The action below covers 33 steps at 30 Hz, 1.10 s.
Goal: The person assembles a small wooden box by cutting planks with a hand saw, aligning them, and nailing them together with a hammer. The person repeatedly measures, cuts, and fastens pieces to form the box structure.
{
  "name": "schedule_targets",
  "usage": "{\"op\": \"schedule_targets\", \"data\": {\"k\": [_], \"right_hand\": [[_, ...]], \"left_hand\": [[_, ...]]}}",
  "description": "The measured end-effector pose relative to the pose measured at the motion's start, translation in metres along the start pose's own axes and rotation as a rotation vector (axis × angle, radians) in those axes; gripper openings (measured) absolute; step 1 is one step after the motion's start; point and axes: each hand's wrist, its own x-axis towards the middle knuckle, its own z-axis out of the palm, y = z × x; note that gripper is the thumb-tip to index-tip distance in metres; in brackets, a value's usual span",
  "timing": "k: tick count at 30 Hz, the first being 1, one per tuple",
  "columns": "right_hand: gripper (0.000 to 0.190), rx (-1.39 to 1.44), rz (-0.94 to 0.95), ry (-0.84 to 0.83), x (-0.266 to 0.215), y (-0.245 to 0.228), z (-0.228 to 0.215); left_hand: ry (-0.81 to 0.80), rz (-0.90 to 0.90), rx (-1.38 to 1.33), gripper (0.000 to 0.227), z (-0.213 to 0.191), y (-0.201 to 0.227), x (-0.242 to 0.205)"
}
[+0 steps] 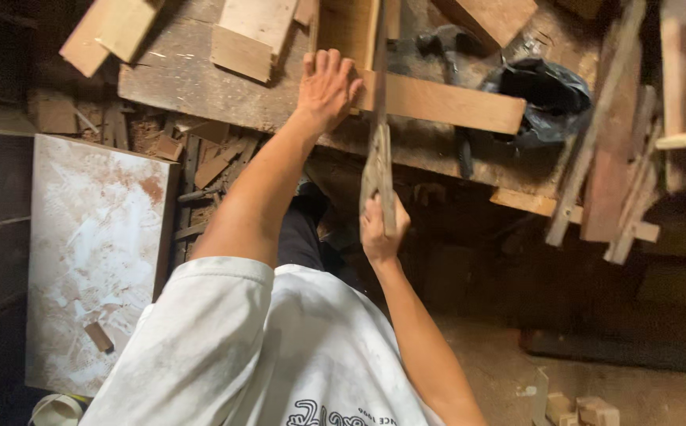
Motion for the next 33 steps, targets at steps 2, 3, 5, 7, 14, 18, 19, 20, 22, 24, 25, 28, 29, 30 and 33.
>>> {"op": "schedule_targets", "data": {"k": [2, 3, 5, 7, 14, 18, 19, 20, 22, 24, 25, 28, 29, 30, 33], "right_hand": [[0.011, 0.085, 0.016, -0.04, 0.001, -0.001, 0.004], [0.013, 0.123, 0.02, -0.049, 0.002, -0.001, 0.003], [0.016, 0.05, -0.059, -0.056, 0.015, 0.003, 0.007], [0.017, 0.011, -0.099, -0.071, 0.023, 0.006, 0.011], [0.016, 0.105, -0.024, -0.061, 0.019, 0.005, 0.01], [0.017, -0.037, -0.082, -0.047, 0.039, 0.007, 0.017], [0.017, -0.01, -0.07, -0.051, 0.041, 0.009, 0.018], [0.017, 0.017, -0.058, -0.054, 0.042, 0.009, 0.019], [0.016, 0.086, -0.041, -0.046, 0.046, 0.009, 0.019], [0.016, 0.171, -0.01, -0.039, 0.041, 0.007, 0.013], [0.015, 0.145, -0.037, -0.043, 0.037, 0.006, 0.013], [0.014, 0.08, -0.095, -0.042, 0.03, 0.002, 0.008], [0.015, 0.078, -0.091, -0.045, 0.024, 0.001, 0.006], [0.017, 0.076, -0.086, -0.047, 0.019, 0.0, 0.006], [0.013, 0.003, -0.136, -0.038, 0.02, 0.001, 0.014]], "left_hand": [[-0.039, -0.011, -0.014, 0.05, -0.003, -0.006, -0.004], [-0.06, -0.012, -0.016, 0.049, -0.002, -0.004, -0.002], [-0.076, -0.015, -0.006, 0.049, -0.002, -0.001, 0.001], [-0.064, -0.02, 0.025, 0.049, -0.003, -0.003, 0.003], [-0.134, -0.009, 0.047, 0.051, 0.0, -0.004, -0.001], [-0.118, -0.009, 0.036, 0.051, 0.004, -0.001, 0.005], [-0.104, -0.013, 0.031, 0.05, 0.004, -0.003, 0.003], [-0.065, -0.009, 0.031, 0.05, 0.004, -0.005, 0.001], [0.021, 0.008, 0.027, 0.05, 0.004, -0.004, 0.002], [-0.004, -0.006, -0.024, 0.048, 0.005, -0.001, -0.001], [-0.014, -0.018, -0.043, 0.047, 0.004, -0.005, -0.003], [0.084, -0.012, -0.037, 0.046, 0.004, -0.003, -0.001], [0.06, -0.016, -0.033, 0.046, 0.004, -0.001, -0.003], [0.036, -0.02, -0.029, 0.045, 0.005, 0.001, -0.005], [0.05, -0.01, -0.004, 0.045, -0.001, -0.004, 0.003]]}}
